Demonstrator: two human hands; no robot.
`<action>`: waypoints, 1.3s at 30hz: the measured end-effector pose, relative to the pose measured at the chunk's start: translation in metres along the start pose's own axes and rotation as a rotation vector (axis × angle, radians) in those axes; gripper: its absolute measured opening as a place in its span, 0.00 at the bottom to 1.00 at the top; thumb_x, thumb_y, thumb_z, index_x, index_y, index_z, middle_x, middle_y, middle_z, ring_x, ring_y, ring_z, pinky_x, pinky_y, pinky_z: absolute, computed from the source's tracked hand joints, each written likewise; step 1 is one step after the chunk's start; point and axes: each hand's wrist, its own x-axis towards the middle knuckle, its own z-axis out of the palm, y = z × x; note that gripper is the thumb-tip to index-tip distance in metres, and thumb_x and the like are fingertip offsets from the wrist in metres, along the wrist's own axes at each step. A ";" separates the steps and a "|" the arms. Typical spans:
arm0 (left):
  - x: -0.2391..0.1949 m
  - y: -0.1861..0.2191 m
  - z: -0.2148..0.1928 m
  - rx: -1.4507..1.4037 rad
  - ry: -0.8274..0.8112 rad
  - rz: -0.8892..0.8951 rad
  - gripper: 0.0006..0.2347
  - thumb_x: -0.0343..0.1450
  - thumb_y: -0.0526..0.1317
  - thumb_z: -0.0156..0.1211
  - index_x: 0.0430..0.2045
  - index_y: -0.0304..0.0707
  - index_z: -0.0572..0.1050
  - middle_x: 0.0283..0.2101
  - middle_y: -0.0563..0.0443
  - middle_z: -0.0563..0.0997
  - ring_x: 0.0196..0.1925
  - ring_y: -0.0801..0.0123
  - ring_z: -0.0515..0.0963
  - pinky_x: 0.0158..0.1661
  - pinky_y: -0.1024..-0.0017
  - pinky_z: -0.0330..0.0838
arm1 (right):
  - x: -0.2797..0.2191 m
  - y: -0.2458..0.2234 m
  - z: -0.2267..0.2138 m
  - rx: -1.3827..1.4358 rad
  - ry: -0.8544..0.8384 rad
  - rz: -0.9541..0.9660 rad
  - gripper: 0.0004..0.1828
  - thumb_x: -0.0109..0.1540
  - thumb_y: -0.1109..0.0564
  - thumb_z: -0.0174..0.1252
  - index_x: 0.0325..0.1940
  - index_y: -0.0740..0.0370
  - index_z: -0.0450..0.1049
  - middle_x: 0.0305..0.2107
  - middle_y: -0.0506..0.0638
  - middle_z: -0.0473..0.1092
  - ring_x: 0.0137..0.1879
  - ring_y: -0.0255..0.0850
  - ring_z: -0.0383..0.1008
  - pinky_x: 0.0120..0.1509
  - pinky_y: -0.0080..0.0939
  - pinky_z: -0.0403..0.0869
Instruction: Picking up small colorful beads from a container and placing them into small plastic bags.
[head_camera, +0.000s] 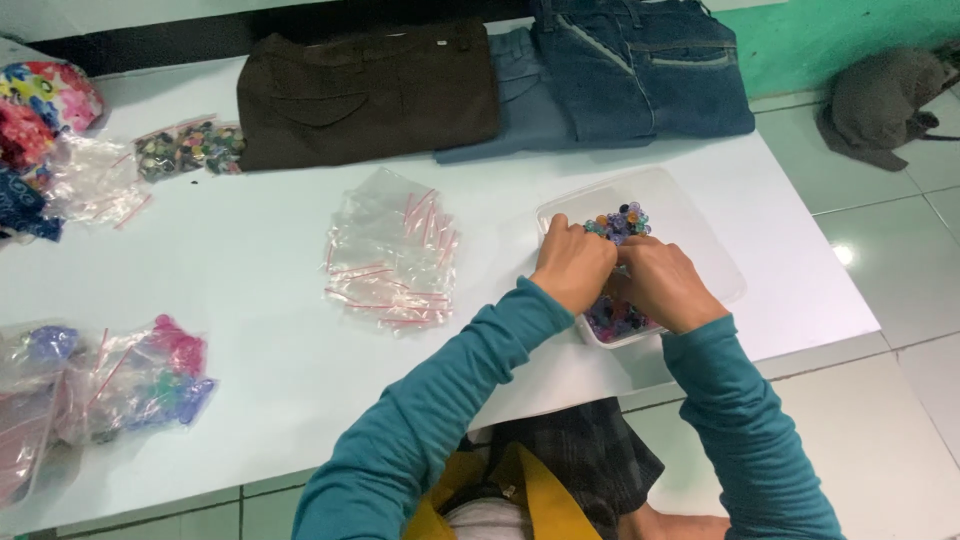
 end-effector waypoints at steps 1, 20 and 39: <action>0.005 -0.001 0.006 -0.002 -0.005 0.005 0.05 0.62 0.31 0.63 0.14 0.43 0.79 0.21 0.50 0.81 0.28 0.55 0.80 0.40 0.58 0.56 | -0.003 -0.005 -0.006 0.004 -0.003 0.006 0.06 0.56 0.50 0.67 0.37 0.44 0.81 0.34 0.42 0.75 0.46 0.49 0.81 0.48 0.56 0.80; -0.044 -0.029 -0.099 0.045 0.260 -0.021 0.06 0.62 0.37 0.73 0.28 0.40 0.83 0.29 0.48 0.82 0.35 0.57 0.82 0.44 0.58 0.63 | -0.026 -0.050 -0.045 0.344 0.331 -0.039 0.06 0.64 0.63 0.62 0.45 0.58 0.81 0.38 0.54 0.77 0.41 0.50 0.81 0.43 0.49 0.79; -0.151 -0.097 -0.074 -0.155 0.059 -0.366 0.08 0.71 0.43 0.65 0.42 0.48 0.81 0.32 0.52 0.82 0.38 0.60 0.85 0.47 0.60 0.67 | -0.020 -0.175 0.013 0.447 0.505 -0.225 0.11 0.67 0.60 0.57 0.54 0.52 0.75 0.37 0.52 0.75 0.41 0.53 0.81 0.39 0.47 0.80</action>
